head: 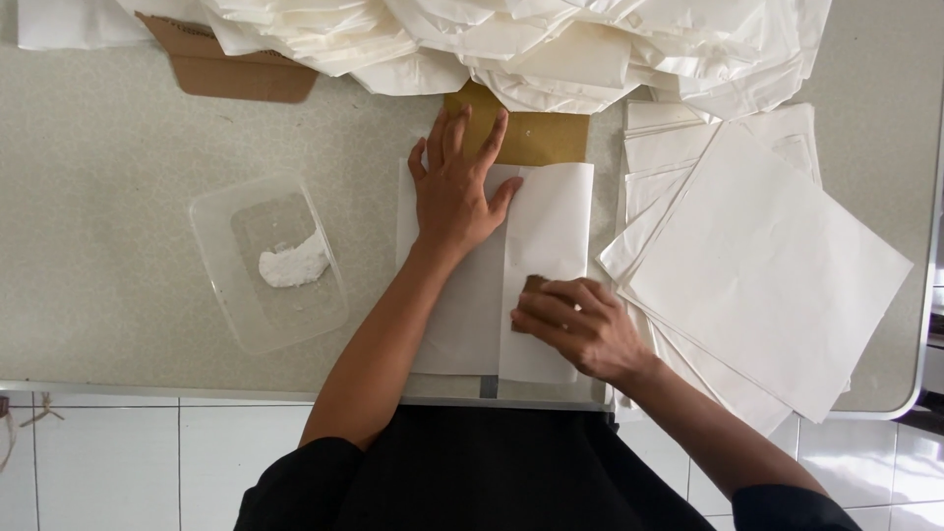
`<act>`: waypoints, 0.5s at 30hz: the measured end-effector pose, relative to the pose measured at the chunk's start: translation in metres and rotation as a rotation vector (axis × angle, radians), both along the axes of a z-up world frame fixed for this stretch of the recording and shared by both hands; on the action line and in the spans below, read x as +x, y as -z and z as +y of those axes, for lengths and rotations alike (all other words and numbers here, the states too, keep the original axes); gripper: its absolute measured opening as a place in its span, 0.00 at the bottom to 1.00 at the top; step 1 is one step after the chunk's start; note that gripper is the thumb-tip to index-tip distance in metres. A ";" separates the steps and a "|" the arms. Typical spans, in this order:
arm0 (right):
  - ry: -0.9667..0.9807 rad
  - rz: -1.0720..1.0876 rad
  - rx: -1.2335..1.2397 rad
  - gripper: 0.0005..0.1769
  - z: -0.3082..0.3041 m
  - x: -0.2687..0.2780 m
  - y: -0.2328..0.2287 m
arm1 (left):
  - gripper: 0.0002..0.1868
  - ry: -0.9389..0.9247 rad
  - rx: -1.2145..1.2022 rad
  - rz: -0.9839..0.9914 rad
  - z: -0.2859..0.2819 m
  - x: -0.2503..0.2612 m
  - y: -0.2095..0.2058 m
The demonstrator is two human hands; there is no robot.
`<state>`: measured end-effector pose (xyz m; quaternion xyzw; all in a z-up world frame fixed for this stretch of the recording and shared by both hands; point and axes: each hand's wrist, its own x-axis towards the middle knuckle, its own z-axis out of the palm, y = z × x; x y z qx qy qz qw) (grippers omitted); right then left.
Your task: The person folds a white sheet of paper on a table, applies a white paste to the edges, and presses the folds to seal them. They repeat this process with multiple sheets, stacking the finished folded items on the right side of the table.
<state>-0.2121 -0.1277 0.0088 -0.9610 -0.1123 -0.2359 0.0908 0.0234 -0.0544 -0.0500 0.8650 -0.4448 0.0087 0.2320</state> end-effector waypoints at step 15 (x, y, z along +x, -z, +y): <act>-0.141 0.004 0.119 0.17 0.044 -0.033 0.031 | 0.41 0.003 0.071 0.058 0.002 -0.001 -0.011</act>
